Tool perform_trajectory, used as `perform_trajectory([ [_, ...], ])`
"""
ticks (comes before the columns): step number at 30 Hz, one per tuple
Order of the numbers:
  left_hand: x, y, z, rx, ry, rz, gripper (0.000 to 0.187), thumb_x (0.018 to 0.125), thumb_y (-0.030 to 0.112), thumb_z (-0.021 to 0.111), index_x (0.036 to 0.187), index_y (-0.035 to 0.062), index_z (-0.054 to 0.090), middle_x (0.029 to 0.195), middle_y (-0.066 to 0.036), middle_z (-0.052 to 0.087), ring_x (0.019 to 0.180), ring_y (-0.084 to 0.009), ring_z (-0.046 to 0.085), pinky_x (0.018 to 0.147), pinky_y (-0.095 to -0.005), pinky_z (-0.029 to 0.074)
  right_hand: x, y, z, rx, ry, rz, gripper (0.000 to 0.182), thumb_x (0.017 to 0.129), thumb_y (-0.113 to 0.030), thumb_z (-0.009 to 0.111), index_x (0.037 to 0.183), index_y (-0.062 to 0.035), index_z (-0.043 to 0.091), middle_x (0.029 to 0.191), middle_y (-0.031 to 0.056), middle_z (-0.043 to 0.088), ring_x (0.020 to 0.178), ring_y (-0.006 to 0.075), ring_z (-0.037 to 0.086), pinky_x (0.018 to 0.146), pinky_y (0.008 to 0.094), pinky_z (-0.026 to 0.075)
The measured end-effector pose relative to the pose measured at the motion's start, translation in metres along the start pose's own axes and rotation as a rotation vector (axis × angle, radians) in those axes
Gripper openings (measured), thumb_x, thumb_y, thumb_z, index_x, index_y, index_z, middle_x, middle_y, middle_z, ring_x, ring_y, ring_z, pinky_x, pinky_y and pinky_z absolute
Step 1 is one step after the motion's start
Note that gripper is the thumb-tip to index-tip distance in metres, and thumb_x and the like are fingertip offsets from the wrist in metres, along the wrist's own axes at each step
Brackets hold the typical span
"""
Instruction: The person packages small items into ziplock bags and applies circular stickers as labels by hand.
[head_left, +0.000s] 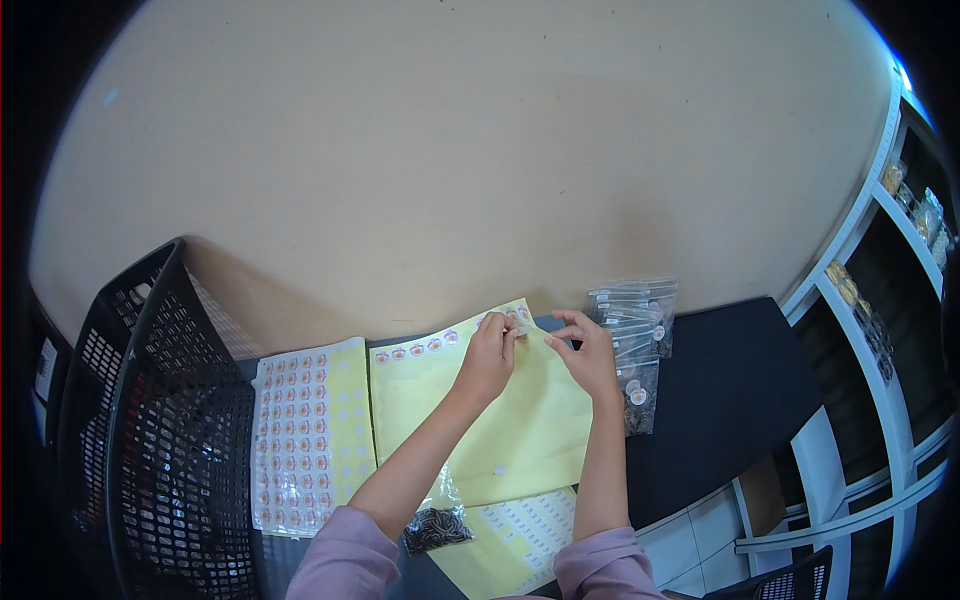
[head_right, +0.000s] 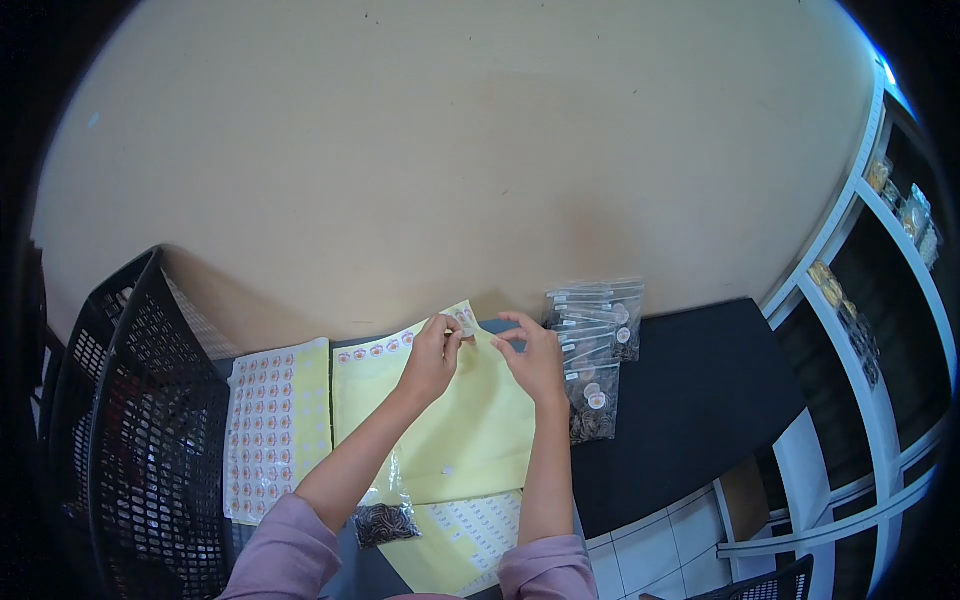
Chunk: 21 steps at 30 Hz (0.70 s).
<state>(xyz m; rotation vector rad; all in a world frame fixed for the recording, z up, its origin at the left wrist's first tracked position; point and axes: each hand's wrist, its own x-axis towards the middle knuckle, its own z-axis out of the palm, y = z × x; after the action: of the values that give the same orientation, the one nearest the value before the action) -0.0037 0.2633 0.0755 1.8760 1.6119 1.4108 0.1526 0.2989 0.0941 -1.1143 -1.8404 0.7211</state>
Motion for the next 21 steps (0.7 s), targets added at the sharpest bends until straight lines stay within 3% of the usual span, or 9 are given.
perform_trajectory([
  [1,0.0,-0.001,0.0,0.0,0.0,0.0,0.004,0.084,-0.001,0.043,0.084,-0.0044,0.042,0.084,-0.015,0.05,0.078,-0.0238,0.059,0.062,-0.0307,0.046,0.0,0.0,0.0,0.0,-0.001,0.002,0.033,0.068,-0.01,0.067,0.099,-0.0038,0.057,0.072,0.0046,0.065,0.061,0.0085,0.055,0.053,0.0241,0.04],
  [3,0.001,-0.001,0.001,-0.072,0.016,0.004,0.006,0.082,-0.001,0.045,0.083,-0.0042,0.041,0.081,-0.019,0.049,0.075,-0.0338,0.053,0.063,-0.0383,0.042,0.001,0.0,0.0,0.0,-0.003,0.001,0.033,0.068,-0.01,0.067,0.099,-0.0039,0.057,0.071,0.0046,0.065,0.06,0.0082,0.054,0.052,0.0239,0.04],
  [4,0.001,-0.001,0.001,-0.072,0.017,0.005,0.006,0.082,-0.001,0.045,0.083,-0.0042,0.041,0.081,-0.019,0.049,0.075,-0.0338,0.053,0.063,-0.0383,0.042,0.0,-0.001,-0.001,0.001,-0.008,0.008,0.033,0.068,-0.009,0.067,0.099,-0.0039,0.057,0.072,0.0046,0.065,0.06,0.008,0.055,0.051,0.0236,0.04],
  [6,0.0,-0.001,0.001,-0.048,-0.01,-0.006,0.004,0.085,-0.001,0.041,0.084,-0.0043,0.041,0.085,-0.015,0.049,0.082,-0.0232,0.06,0.063,-0.0307,0.047,0.001,0.0,-0.001,0.002,-0.013,0.015,0.033,0.068,-0.009,0.067,0.099,-0.0039,0.057,0.072,0.0047,0.065,0.06,0.0078,0.055,0.051,0.0234,0.04],
  [12,-0.001,-0.001,0.004,-0.033,-0.026,-0.018,0.005,0.086,0.0,0.04,0.085,-0.0043,0.039,0.084,-0.015,0.049,0.084,-0.0244,0.06,0.067,-0.0306,0.049,0.001,0.004,0.0,-0.002,-0.005,-0.003,0.032,0.069,-0.007,0.066,0.099,-0.0024,0.057,0.072,0.0051,0.065,0.064,0.0093,0.058,0.055,0.024,0.042],
  [17,-0.003,-0.001,0.004,-0.014,-0.054,-0.049,0.005,0.086,0.001,0.037,0.086,-0.0039,0.038,0.085,-0.016,0.048,0.083,-0.0241,0.058,0.071,-0.0312,0.049,0.001,0.008,0.001,0.017,-0.017,0.002,0.032,0.068,-0.005,0.065,0.099,-0.001,0.057,0.073,0.0063,0.065,0.07,0.012,0.059,0.067,0.0265,0.044],
  [21,-0.003,-0.003,0.006,-0.049,-0.053,-0.031,0.004,0.087,0.001,0.036,0.086,-0.0032,0.037,0.085,-0.016,0.047,0.08,-0.0248,0.057,0.069,-0.032,0.048,0.001,0.007,0.001,0.026,-0.021,0.014,0.032,0.069,-0.005,0.065,0.099,-0.0007,0.056,0.073,0.0062,0.065,0.07,0.0116,0.059,0.067,0.0263,0.044],
])
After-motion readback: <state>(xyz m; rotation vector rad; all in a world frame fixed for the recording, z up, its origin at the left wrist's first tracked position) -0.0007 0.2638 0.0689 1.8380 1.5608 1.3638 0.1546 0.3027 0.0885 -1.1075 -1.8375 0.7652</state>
